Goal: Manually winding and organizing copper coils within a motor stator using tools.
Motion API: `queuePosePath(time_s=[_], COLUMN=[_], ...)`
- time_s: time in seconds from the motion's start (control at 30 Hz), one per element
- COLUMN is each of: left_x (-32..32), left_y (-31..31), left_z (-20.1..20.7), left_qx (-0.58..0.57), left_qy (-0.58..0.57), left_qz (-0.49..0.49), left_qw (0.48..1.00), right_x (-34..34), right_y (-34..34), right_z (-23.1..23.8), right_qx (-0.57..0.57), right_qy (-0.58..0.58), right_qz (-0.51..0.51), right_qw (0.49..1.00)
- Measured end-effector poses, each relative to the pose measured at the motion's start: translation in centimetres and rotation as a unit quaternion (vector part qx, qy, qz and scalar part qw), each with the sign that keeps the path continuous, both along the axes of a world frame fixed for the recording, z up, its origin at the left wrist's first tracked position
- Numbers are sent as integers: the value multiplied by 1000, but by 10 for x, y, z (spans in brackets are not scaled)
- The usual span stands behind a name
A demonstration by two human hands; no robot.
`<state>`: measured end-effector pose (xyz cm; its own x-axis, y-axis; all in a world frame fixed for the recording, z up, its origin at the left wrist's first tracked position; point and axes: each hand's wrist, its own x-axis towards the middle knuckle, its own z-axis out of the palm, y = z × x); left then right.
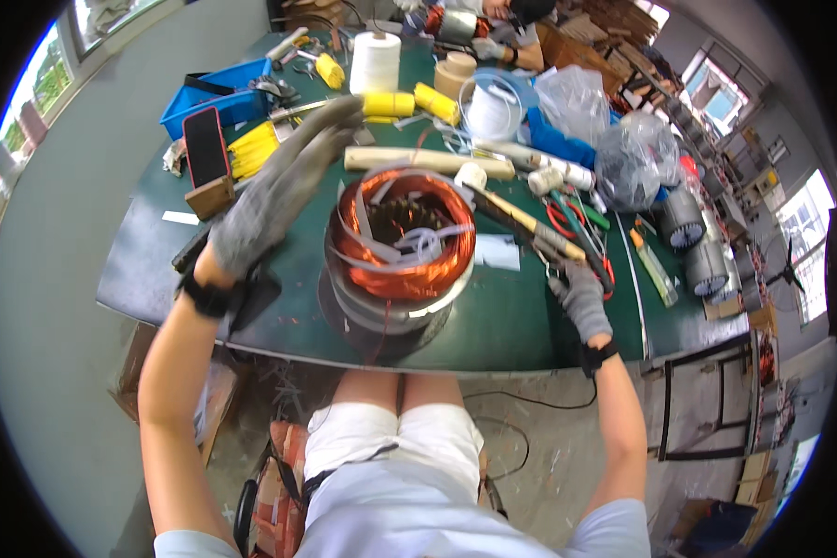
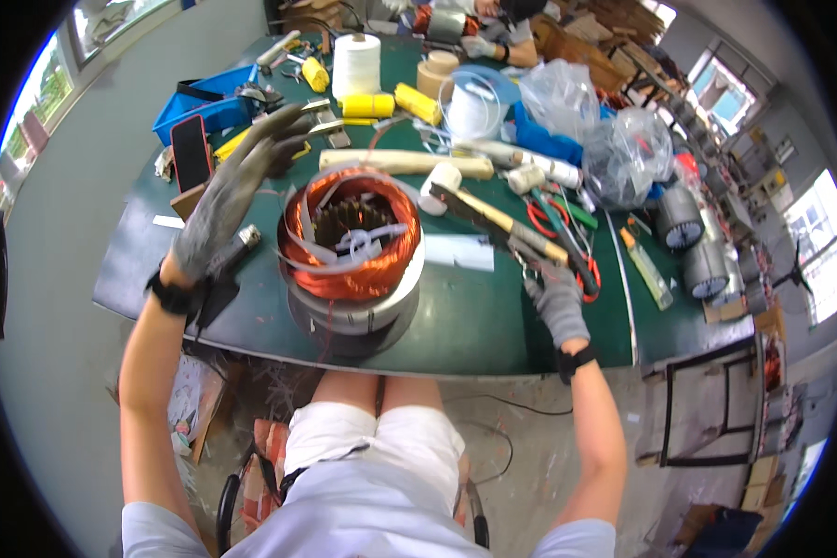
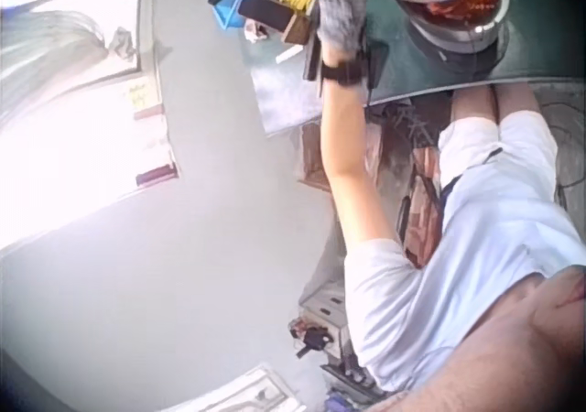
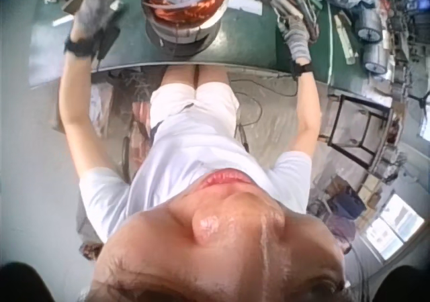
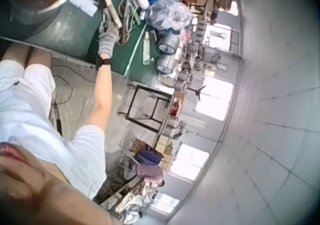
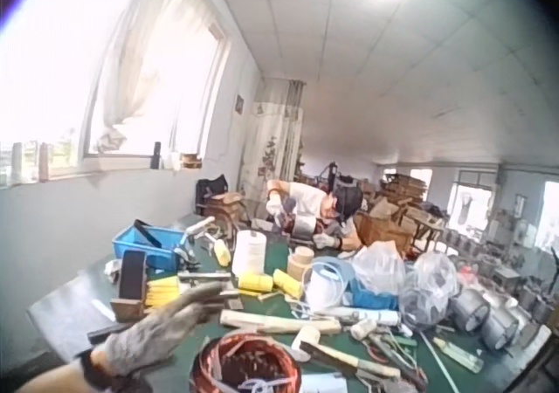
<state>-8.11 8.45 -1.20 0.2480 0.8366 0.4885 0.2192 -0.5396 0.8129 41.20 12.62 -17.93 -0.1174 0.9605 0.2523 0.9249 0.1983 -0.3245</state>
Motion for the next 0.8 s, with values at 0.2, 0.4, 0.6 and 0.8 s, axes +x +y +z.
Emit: queuePosePath(time_s=[0.2, 0.4, 0.6, 0.8], left_x=[-20, 15, 47, 43], left_y=[-93, -71, -13, -5], left_z=[-60, -19, 8, 6], left_qx=[49, 205, -237, -200], left_qy=[1, 176, 27, -3], left_qz=[254, 252, 24, 3], left_qw=[966, 929, 971, 980], right_x=[0, -53, -64, -42], right_y=[18, -4, -54, -61], right_z=[37, 41, 37, 38], right_qx=[33, -31, -165, -233], right_qy=[-109, -33, 207, 406], right_qz=[-16, 169, 84, 65], right_qw=[993, 985, 961, 881])
